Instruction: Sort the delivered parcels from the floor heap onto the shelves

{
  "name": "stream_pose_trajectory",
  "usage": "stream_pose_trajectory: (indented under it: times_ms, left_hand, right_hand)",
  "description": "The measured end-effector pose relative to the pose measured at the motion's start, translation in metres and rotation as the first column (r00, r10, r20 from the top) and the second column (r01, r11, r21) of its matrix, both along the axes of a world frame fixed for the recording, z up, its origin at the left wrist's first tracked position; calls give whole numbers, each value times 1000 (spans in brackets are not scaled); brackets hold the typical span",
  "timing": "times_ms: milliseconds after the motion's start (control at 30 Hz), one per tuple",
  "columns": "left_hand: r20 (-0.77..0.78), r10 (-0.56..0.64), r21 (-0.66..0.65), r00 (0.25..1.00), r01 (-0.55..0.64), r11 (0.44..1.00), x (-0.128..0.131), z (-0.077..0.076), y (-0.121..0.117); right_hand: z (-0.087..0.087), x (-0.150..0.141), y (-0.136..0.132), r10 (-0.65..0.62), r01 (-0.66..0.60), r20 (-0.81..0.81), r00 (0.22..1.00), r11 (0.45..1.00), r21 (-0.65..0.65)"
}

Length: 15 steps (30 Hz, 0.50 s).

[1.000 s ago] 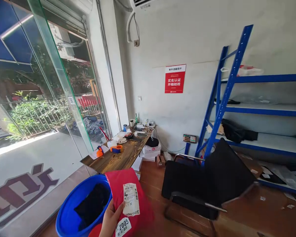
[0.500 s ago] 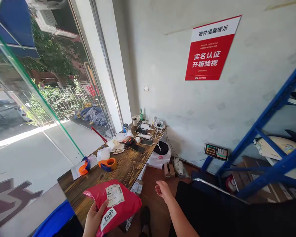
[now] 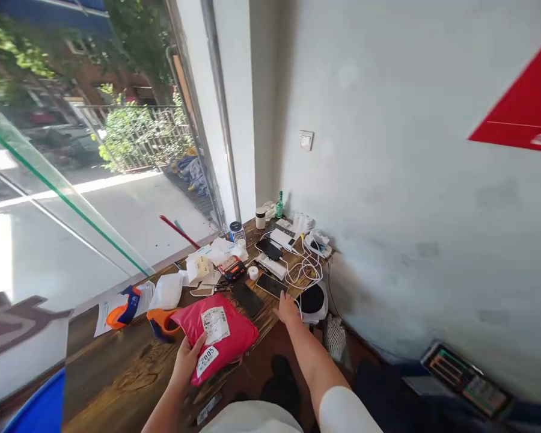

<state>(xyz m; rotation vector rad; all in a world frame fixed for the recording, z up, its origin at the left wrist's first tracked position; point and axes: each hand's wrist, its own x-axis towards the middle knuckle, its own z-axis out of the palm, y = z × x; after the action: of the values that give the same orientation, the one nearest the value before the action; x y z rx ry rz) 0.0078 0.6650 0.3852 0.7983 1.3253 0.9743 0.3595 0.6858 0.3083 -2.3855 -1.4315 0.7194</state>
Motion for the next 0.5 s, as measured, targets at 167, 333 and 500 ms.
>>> stream_pose_trajectory:
  times_ms: [167, 333, 500]
  left_hand:
    - [-24, 225, -210, 974, -225, 951, 65, -45, -7]
    - [-325, 471, -374, 820, -569, 732, 108, -61, -31]
    - [-425, 648, -378, 632, -775, 507, 128, -65, -86]
  right_hand:
    - [-38, 39, 50, 265, -265, 79, 961, 964, -16]
    - [-51, 69, 78, 380, -381, 111, 918, 925, -17]
    - [-53, 93, 91, 463, -463, 60, 884, 886, -22]
